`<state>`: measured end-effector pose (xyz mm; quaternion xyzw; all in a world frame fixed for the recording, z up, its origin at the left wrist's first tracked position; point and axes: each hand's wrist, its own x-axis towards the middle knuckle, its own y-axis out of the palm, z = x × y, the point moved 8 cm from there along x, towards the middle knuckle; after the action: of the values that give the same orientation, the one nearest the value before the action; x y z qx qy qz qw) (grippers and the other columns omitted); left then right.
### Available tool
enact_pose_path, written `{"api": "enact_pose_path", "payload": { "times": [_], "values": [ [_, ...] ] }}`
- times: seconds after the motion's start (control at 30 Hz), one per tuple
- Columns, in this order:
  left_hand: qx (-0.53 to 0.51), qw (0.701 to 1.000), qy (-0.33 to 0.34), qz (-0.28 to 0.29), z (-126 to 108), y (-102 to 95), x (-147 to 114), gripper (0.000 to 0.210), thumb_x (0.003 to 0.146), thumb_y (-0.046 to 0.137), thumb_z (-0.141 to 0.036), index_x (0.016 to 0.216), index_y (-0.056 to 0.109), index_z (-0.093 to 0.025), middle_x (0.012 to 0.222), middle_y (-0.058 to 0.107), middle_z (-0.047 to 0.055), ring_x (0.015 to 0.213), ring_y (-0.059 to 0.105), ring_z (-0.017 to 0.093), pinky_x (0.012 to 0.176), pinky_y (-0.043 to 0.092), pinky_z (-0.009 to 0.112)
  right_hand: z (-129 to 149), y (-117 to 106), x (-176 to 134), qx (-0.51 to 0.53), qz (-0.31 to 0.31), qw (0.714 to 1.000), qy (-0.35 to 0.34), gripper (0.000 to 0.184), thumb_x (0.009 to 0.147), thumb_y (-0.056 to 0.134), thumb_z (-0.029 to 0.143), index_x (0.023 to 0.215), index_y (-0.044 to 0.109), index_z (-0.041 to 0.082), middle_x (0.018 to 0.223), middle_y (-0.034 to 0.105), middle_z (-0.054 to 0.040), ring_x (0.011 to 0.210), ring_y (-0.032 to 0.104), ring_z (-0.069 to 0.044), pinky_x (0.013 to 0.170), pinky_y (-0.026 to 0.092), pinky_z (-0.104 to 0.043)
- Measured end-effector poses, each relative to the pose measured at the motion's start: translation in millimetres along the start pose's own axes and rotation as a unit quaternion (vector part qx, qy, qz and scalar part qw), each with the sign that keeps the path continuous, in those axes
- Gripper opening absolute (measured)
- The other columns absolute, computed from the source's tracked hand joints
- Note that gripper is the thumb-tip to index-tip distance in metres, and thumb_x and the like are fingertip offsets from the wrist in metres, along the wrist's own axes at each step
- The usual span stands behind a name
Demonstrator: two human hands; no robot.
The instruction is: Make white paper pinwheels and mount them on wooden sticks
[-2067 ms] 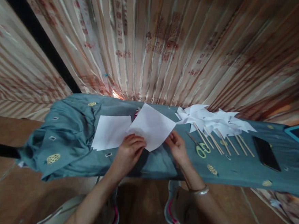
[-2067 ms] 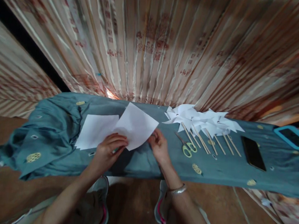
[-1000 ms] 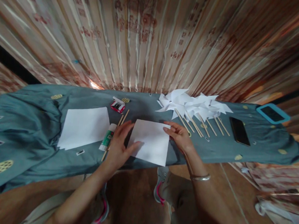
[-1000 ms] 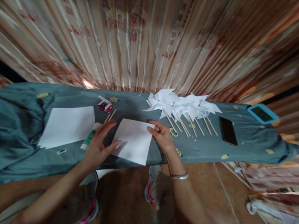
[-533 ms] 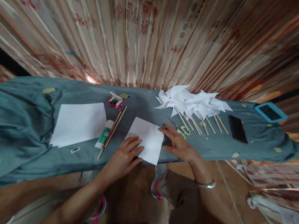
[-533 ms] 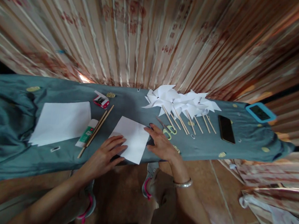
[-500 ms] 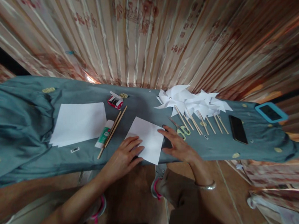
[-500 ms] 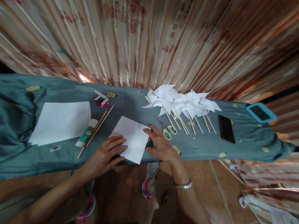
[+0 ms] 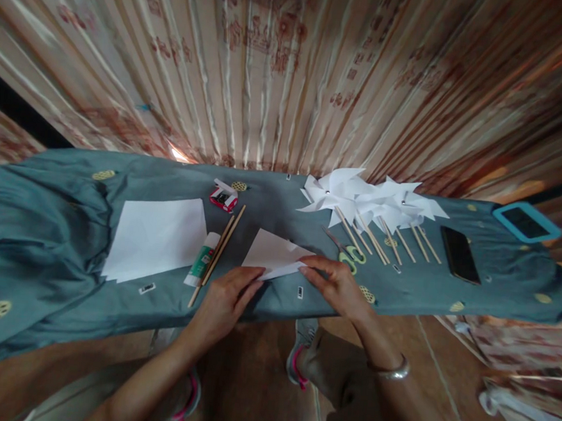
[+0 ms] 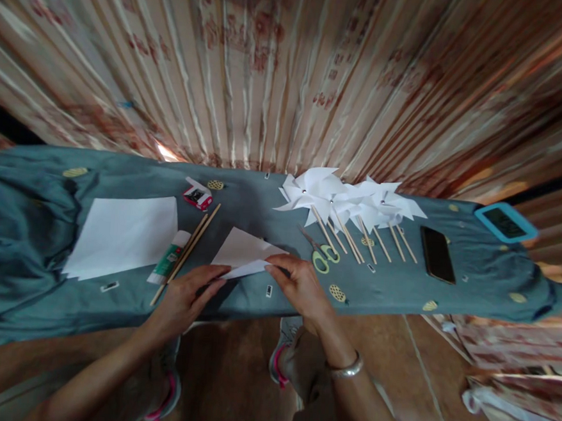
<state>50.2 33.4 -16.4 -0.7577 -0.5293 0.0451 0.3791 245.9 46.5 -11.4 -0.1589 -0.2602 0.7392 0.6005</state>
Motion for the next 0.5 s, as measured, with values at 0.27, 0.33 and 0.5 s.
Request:
{"api": "enact_pose_path", "payload": {
  "times": [0.27,0.33,0.5],
  "values": [
    [-0.011,0.992,-0.128,-0.016,28.3,-5.6,-2.3,0.049,0.093,0.05,-0.026,0.14,0.044,-0.014,0.109,0.074,0.01,0.086,0.073,0.02,0.081,0.06,0.034,-1.5,10.4,24.9,-0.034,-0.074,0.996,0.042,0.033,0.088,0.06,0.029,0.119,0.067,0.021,0.116,0.073,-0.008,0.094,0.071,-0.023,0.083,0.057,-0.037],
    [0.032,0.995,-0.091,-0.039,21.8,-10.5,-1.3,0.048,0.094,0.049,-0.023,0.141,0.042,-0.016,0.12,0.069,0.013,0.096,0.071,0.022,0.086,0.059,0.037,-1.0,14.8,31.7,-0.055,-0.076,0.995,0.029,0.035,0.089,0.058,0.029,0.122,0.066,0.021,0.116,0.073,-0.0079,0.096,0.07,-0.023,0.086,0.056,-0.038],
    [0.209,0.971,0.116,0.008,-22.1,10.7,-9.9,0.042,0.094,0.04,-0.007,0.135,0.05,-0.015,0.142,0.054,0.016,0.138,0.043,0.027,0.11,0.041,0.048,7.2,30.6,38.7,-0.108,-0.056,0.991,-0.056,0.034,0.093,0.05,0.025,0.125,0.064,0.021,0.118,0.071,-0.0094,0.11,0.065,-0.024,0.098,0.051,-0.041]
  ]
}}
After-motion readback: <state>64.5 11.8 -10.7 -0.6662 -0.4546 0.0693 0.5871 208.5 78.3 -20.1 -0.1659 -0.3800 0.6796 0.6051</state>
